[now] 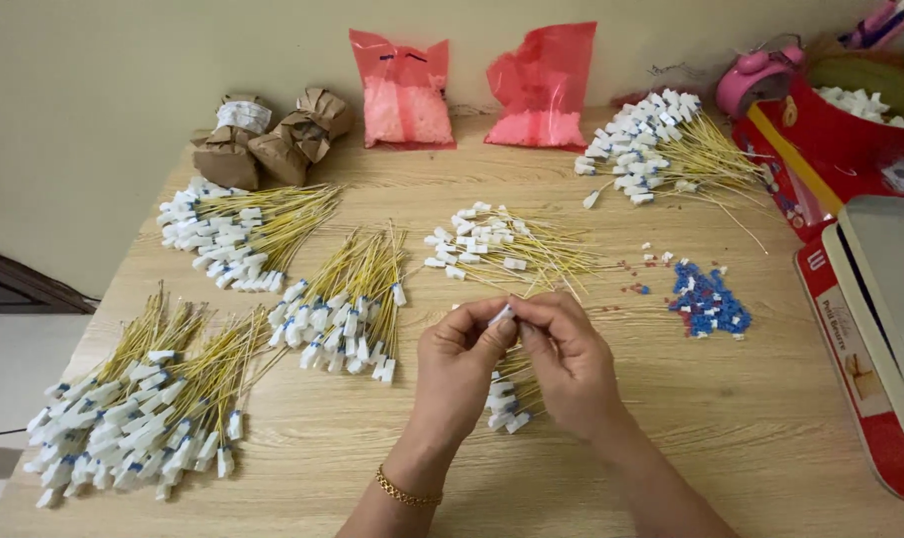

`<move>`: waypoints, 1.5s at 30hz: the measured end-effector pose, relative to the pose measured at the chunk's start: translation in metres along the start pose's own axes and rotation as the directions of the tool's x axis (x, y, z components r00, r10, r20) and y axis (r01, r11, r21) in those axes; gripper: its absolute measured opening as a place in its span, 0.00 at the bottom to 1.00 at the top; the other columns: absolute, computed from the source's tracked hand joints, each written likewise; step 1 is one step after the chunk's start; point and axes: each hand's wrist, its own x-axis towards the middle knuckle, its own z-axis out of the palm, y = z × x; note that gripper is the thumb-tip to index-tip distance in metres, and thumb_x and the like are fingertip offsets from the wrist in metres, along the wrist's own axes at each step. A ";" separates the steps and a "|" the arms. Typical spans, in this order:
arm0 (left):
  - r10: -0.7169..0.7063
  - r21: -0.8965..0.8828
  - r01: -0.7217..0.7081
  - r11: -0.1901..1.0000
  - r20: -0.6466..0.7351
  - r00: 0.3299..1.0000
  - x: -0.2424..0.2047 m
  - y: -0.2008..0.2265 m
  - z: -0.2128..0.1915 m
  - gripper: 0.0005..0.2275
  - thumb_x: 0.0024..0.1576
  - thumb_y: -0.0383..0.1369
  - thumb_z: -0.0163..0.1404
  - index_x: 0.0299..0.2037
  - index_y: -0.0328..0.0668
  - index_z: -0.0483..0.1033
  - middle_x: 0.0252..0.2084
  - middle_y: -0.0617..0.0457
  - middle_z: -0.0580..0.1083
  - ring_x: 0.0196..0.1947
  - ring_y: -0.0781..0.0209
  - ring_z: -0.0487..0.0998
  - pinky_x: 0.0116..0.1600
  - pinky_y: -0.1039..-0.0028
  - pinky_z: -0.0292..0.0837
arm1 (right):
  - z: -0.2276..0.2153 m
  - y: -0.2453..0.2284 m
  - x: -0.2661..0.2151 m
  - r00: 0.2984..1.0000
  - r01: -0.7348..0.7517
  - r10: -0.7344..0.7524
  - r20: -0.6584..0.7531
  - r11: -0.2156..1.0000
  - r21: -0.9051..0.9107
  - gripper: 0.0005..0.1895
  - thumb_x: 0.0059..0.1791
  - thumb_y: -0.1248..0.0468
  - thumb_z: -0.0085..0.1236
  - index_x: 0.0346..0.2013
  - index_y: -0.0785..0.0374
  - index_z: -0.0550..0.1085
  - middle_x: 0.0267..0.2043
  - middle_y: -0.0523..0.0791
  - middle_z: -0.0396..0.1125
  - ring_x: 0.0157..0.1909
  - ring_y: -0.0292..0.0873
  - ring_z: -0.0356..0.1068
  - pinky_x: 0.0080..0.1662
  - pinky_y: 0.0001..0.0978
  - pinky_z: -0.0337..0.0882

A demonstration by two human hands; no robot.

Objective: Assembling small cable components by attaching color-coded sleeves to wires with pre-fitted connectors.

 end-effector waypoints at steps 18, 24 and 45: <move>-0.033 0.838 -0.308 0.451 0.361 0.932 0.031 0.014 -0.068 0.11 0.55 0.35 0.57 0.47 0.59 0.86 0.40 0.53 0.81 0.46 0.49 0.80 0.51 0.62 0.77 | -0.152 0.057 0.043 0.844 -0.316 0.519 -0.134 0.281 -0.906 0.12 0.52 0.56 0.60 0.48 0.53 0.81 0.41 0.45 0.78 0.47 0.47 0.79 0.48 0.42 0.75; 0.182 0.889 -0.374 0.263 0.334 0.925 0.082 0.001 -0.049 0.10 0.55 0.38 0.58 0.46 0.60 0.84 0.41 0.56 0.81 0.44 0.48 0.80 0.47 0.61 0.77 | -0.149 0.084 0.046 0.837 -0.161 0.541 -0.083 0.099 -0.982 0.13 0.53 0.46 0.53 0.45 0.41 0.82 0.46 0.43 0.77 0.52 0.52 0.78 0.53 0.49 0.76; -0.022 0.849 -0.376 0.371 0.413 0.910 0.108 0.009 -0.002 0.12 0.53 0.35 0.59 0.46 0.48 0.82 0.38 0.45 0.81 0.41 0.43 0.83 0.45 0.54 0.77 | -0.164 0.104 0.029 0.867 -0.029 0.498 0.012 0.076 -0.997 0.13 0.53 0.45 0.50 0.43 0.41 0.79 0.44 0.40 0.73 0.55 0.47 0.75 0.57 0.47 0.71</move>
